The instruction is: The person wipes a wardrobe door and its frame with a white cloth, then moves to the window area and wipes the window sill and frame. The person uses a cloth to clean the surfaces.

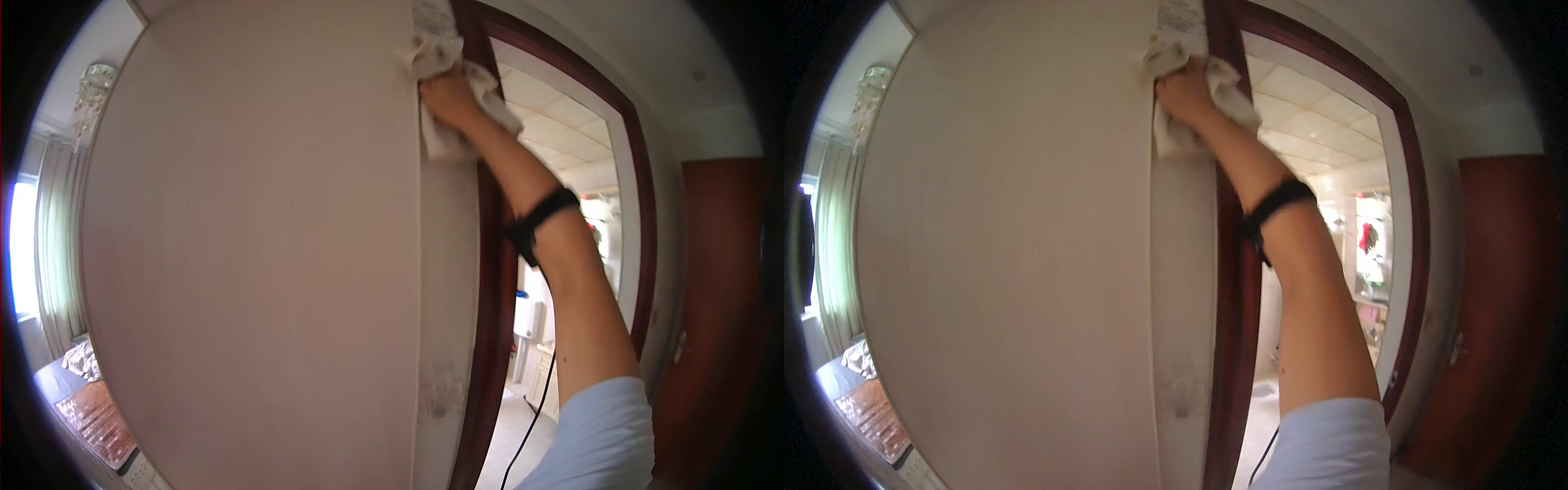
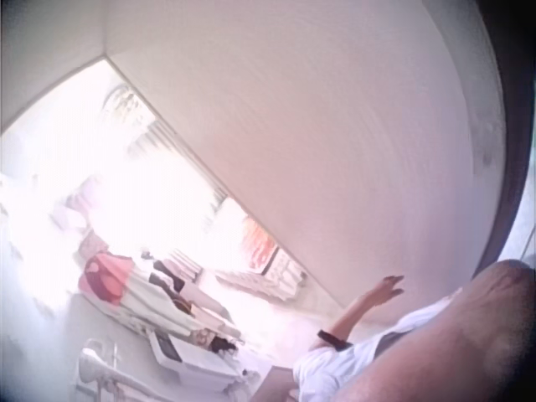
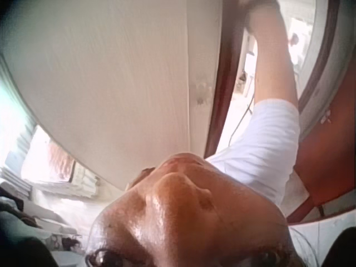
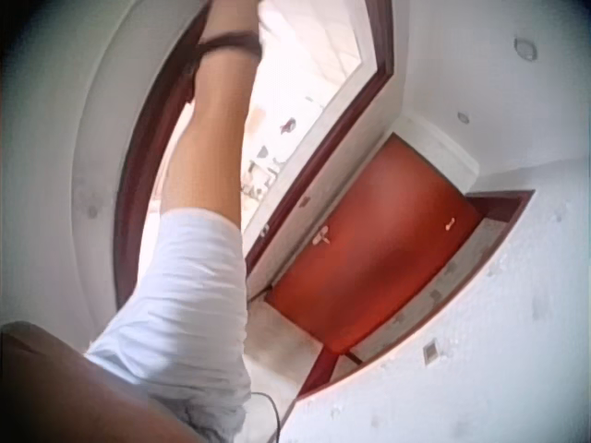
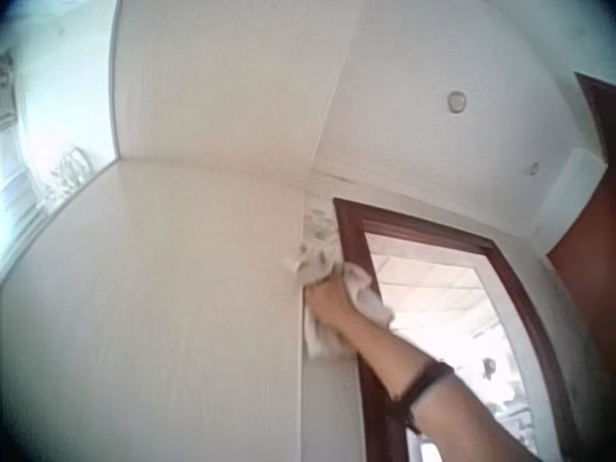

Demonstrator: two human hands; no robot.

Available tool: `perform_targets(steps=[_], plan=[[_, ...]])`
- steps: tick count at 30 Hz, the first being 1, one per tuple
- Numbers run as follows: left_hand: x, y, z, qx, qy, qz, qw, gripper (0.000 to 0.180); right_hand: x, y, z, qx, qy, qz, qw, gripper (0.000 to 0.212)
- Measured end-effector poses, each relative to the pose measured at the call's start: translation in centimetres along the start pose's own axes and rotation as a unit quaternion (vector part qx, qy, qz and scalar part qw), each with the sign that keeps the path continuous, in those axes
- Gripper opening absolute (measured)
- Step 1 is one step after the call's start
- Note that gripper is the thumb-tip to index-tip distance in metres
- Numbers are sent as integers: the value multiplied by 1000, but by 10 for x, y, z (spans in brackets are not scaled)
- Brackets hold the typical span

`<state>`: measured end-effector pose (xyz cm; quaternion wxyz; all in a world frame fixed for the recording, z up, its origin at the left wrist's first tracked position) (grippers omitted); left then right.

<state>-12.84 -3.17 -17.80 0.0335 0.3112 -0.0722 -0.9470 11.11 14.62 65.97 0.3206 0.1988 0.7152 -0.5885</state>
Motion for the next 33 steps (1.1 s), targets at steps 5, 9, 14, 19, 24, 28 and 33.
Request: perform_targets(steps=[5,9,14,19,24,28,33], plan=[[-26,40,36,-128,80,115,982,54,-108,-83,5,61,-213,-135,966,56],[-42,35,28,-134,-156,135,969,51,-60,-42,-27,-4,-200,-93,975,46],[-79,8,-20,-177,-68,5,982,52,89,95,-24,-11,-92,-16,996,40],[-121,42,-105,-117,65,-54,989,49,256,268,45,-49,-79,11,996,42],[-99,128,-215,-11,195,149,969,49,478,507,46,388,-317,-91,860,27],[-87,216,-263,-34,219,234,947,51,581,629,79,288,-539,-93,786,45],[-57,301,-300,-17,174,394,902,51,454,559,29,266,-360,104,888,53]])
Point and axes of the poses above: each hand's wrist, its own y-axis away from the middle knuckle, its own z-axis out of the back of the hand, x = y × z, the point moved 8 cm from there along -y, towards the middle knuckle, and after that the axes turned 11 degrees about z, right-handed, at the moved point
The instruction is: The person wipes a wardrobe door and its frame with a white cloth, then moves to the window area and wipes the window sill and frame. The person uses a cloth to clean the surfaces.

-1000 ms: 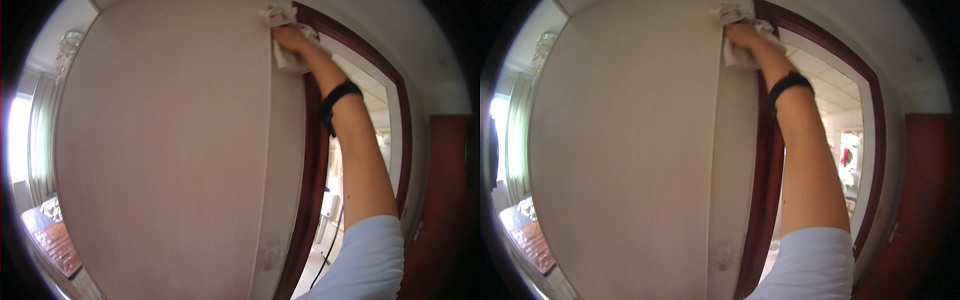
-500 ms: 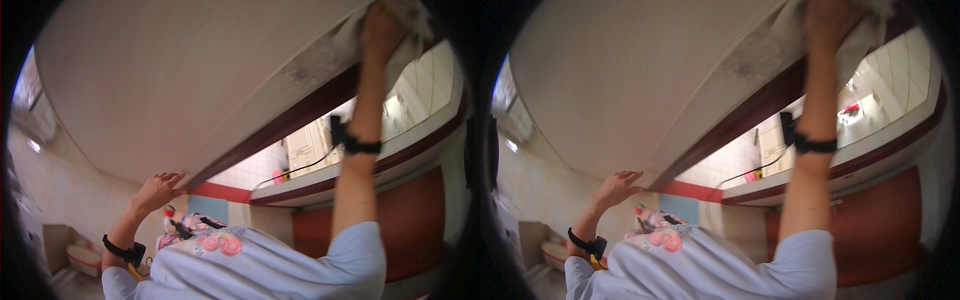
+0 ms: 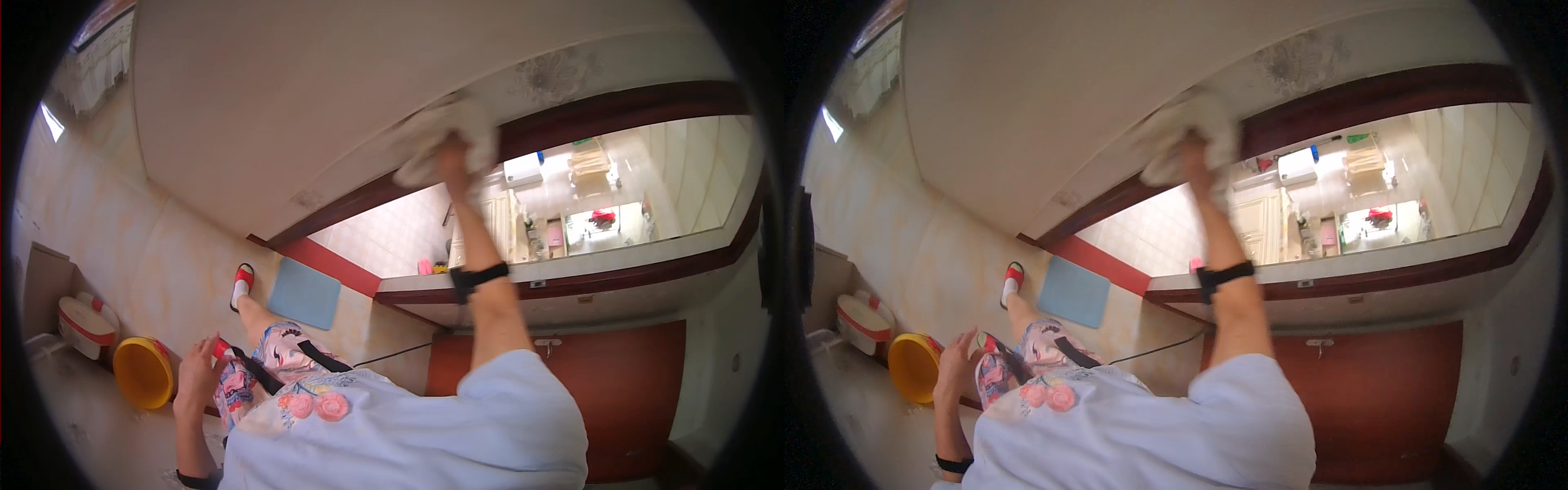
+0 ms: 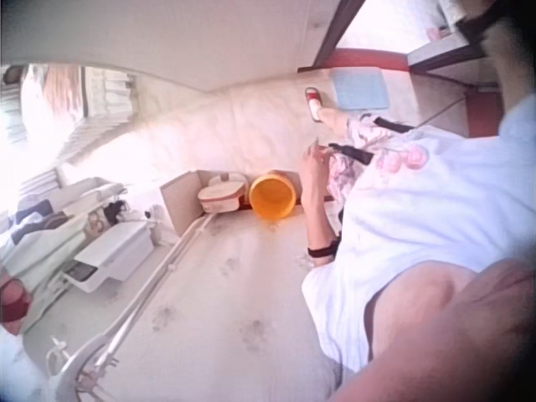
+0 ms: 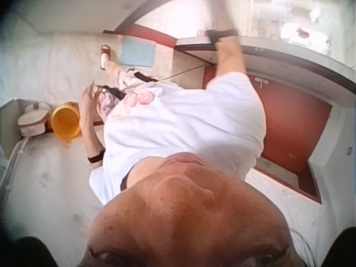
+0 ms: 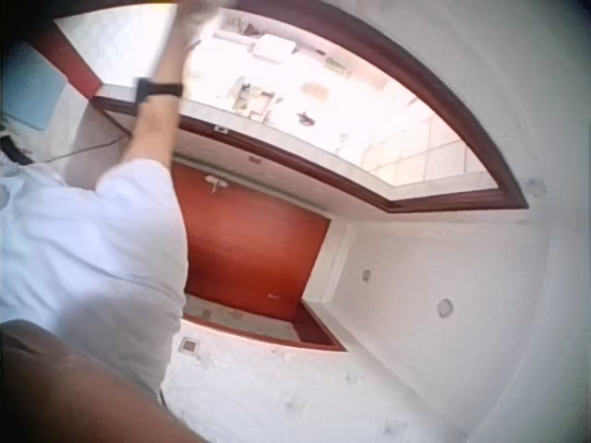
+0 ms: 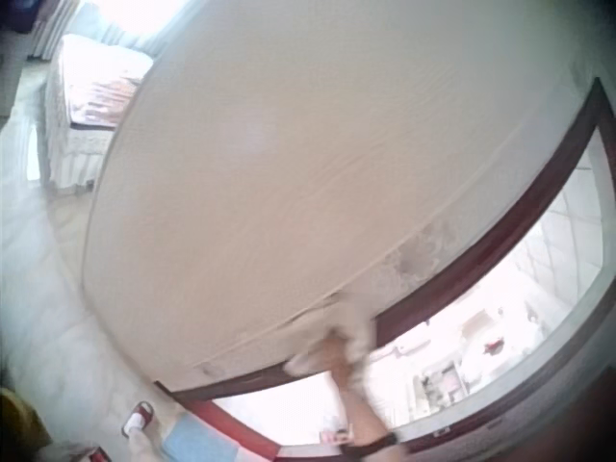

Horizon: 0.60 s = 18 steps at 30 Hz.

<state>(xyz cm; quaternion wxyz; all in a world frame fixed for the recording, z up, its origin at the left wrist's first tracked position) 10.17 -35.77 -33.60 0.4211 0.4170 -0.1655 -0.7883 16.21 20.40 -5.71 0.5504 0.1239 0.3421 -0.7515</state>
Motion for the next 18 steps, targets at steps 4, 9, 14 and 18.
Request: perform_targets(steps=[4,9,14,18], plan=[[3,-15,2,-74,77,-70,992,50,-97,-108,200,-123,322,136,929,50],[8,-27,0,-46,71,-45,995,48,-64,-130,224,-191,256,95,943,40],[32,-11,21,-172,66,-25,983,48,131,-11,-4,114,28,300,947,39],[64,-6,-5,-182,99,46,977,47,143,7,-38,270,-113,243,925,46]])
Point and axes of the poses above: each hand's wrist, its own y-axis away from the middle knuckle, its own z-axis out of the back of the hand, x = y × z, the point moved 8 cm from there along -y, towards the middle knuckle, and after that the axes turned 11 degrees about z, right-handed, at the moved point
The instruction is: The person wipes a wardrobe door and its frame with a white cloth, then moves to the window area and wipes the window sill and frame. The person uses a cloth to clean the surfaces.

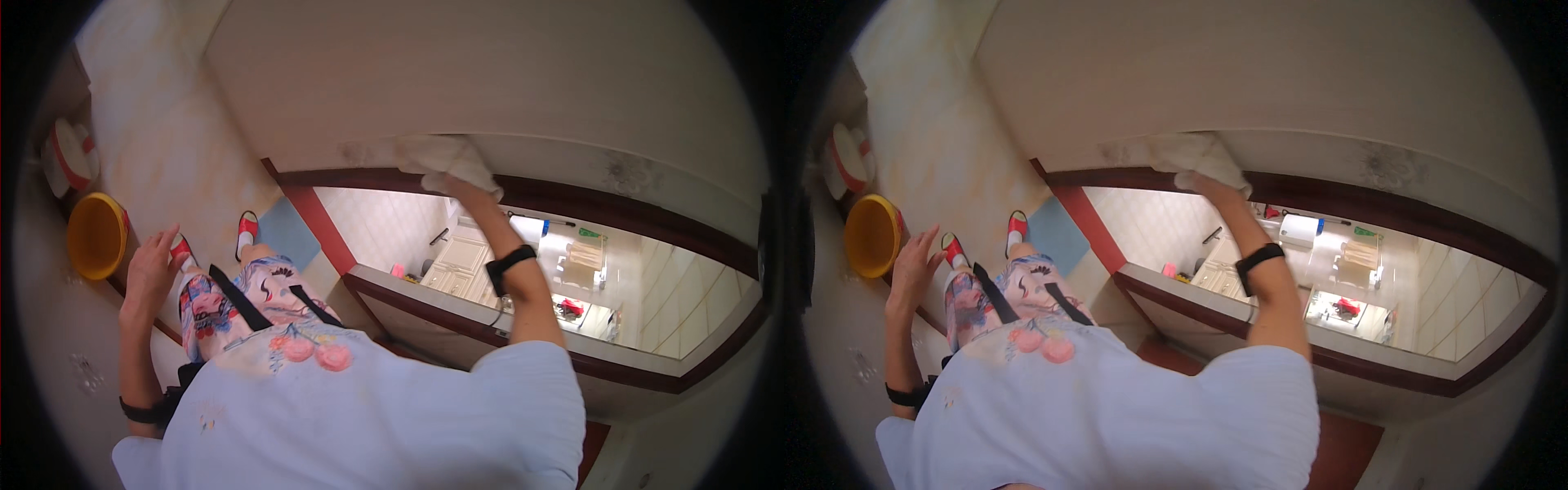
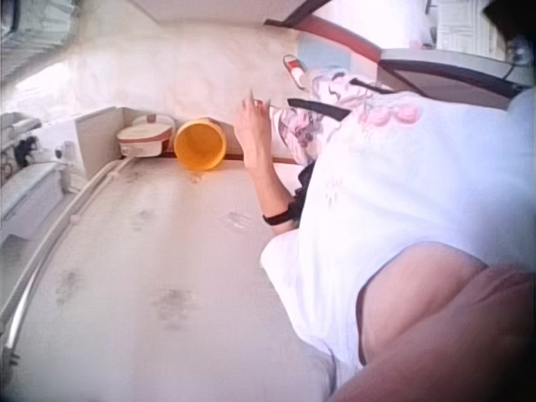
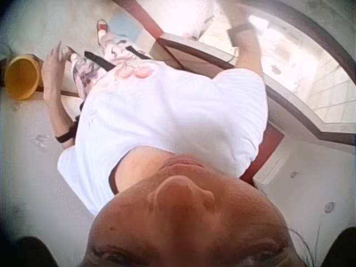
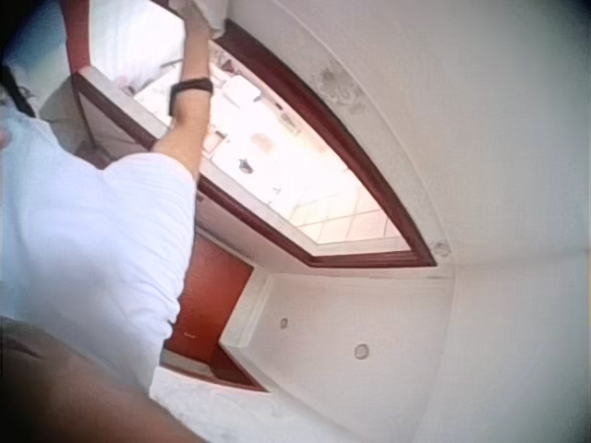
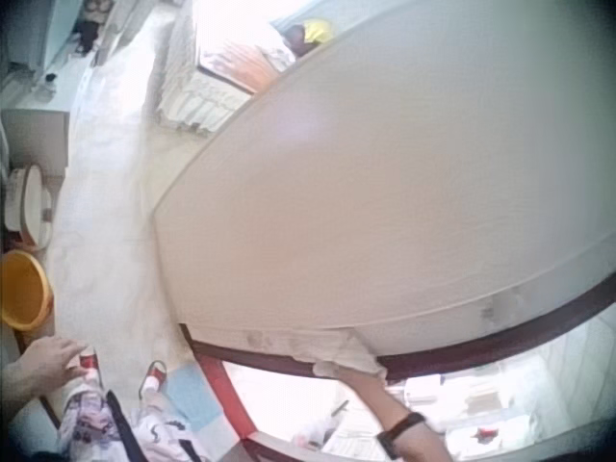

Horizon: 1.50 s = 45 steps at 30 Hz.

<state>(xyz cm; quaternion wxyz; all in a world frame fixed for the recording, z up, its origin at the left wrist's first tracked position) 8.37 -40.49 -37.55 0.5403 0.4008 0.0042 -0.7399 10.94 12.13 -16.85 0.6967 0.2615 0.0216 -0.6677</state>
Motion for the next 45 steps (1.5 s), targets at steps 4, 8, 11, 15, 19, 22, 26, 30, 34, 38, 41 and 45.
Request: perform_targets(steps=[4,8,11,15,19,22,26,30,34,38,41,45], plan=[[34,13,-31,-13,86,57,995,48,-56,32,71,248,518,150,805,48],[49,12,-70,4,96,56,994,47,-88,9,128,281,208,40,936,46],[53,14,-92,-21,146,63,987,49,-51,-22,69,423,174,157,875,49],[74,48,-125,-44,213,131,967,52,76,-72,-96,313,61,399,860,48],[111,99,-159,-28,192,262,945,49,143,-128,-251,348,-107,162,917,48],[127,109,-184,-25,265,319,910,46,139,-136,-246,305,-102,140,936,49],[97,66,-199,-93,214,148,961,44,33,-62,-86,281,103,167,939,49],[58,37,-217,-101,229,28,968,43,-39,24,96,261,401,202,854,50],[57,33,-236,-58,233,50,970,44,6,11,109,198,432,313,822,52],[83,63,-241,-119,262,118,950,47,87,-59,-51,213,300,461,807,41],[104,100,-259,-110,266,210,934,46,121,-121,-223,310,258,393,826,43],[138,142,-284,-80,224,310,921,44,110,-169,-339,359,-21,123,925,43]])
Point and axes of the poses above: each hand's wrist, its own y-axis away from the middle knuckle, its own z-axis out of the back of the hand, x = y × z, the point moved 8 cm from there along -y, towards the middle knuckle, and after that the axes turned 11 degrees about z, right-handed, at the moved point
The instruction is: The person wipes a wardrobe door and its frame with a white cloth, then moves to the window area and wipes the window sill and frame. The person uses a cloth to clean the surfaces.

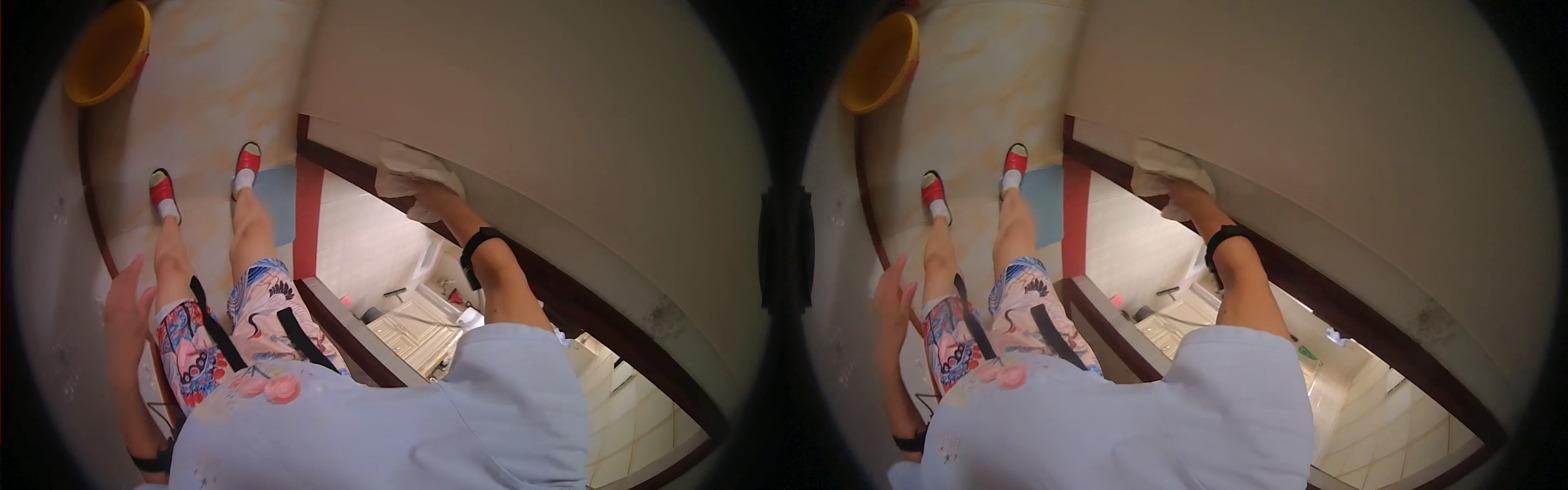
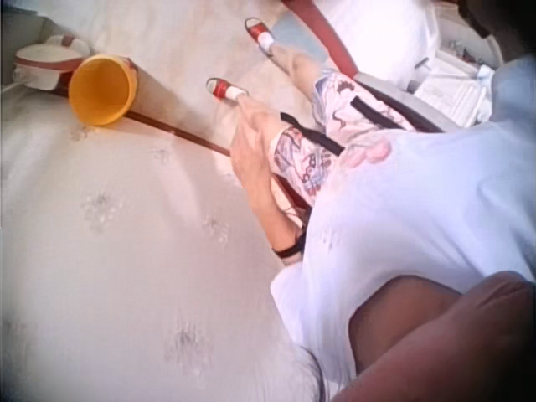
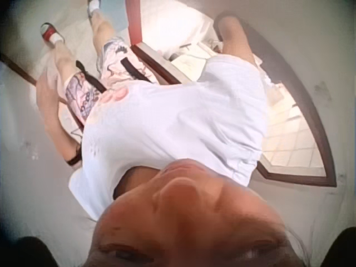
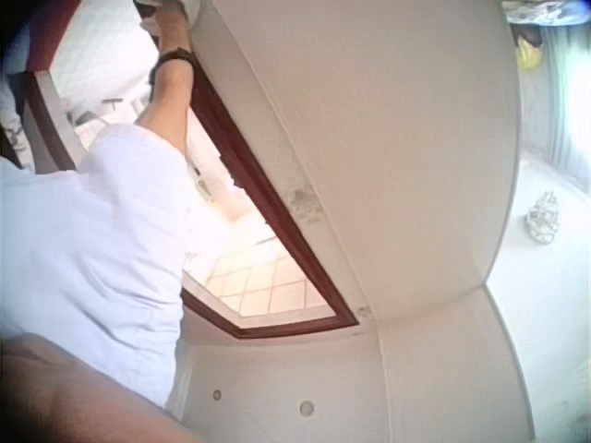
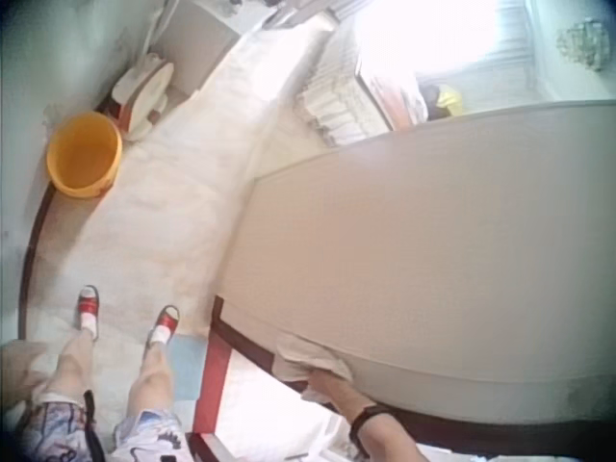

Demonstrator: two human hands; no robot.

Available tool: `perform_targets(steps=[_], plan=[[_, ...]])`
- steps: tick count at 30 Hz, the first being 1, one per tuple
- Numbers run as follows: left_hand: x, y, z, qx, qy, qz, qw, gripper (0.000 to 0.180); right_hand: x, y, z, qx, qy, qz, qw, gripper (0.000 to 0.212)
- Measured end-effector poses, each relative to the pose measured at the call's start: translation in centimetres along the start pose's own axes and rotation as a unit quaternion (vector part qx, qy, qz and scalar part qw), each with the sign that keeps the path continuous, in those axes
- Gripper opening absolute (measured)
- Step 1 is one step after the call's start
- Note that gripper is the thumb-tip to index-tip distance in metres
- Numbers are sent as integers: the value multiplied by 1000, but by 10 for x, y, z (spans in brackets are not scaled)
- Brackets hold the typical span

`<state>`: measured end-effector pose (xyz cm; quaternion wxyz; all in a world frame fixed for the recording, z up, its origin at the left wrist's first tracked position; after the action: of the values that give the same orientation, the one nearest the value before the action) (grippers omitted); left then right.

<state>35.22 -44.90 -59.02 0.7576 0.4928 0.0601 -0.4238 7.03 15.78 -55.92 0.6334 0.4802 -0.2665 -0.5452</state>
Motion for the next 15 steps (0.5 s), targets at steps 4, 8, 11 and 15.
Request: perform_targets(steps=[4,8,11,15], plan=[[45,-17,4,-3,6,34,999,43,-10,114,44,0,122,-12,992,41],[54,-39,-13,-1,44,36,998,44,-10,309,134,114,464,-9,878,38],[37,-47,-50,47,81,53,994,45,11,321,159,25,516,100,850,48],[8,-41,-79,77,98,3,992,46,29,138,78,66,338,170,923,52]])
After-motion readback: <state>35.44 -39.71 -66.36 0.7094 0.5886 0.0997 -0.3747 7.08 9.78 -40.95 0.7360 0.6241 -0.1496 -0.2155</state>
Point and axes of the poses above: each hand's wrist, its own y-axis away from the middle knuckle, its own z-axis out of the back of the hand, x = y × z, the point moved 8 cm from there along -y, towards the middle knuckle, and after that the axes turned 11 degrees about z, right-handed, at the moved point
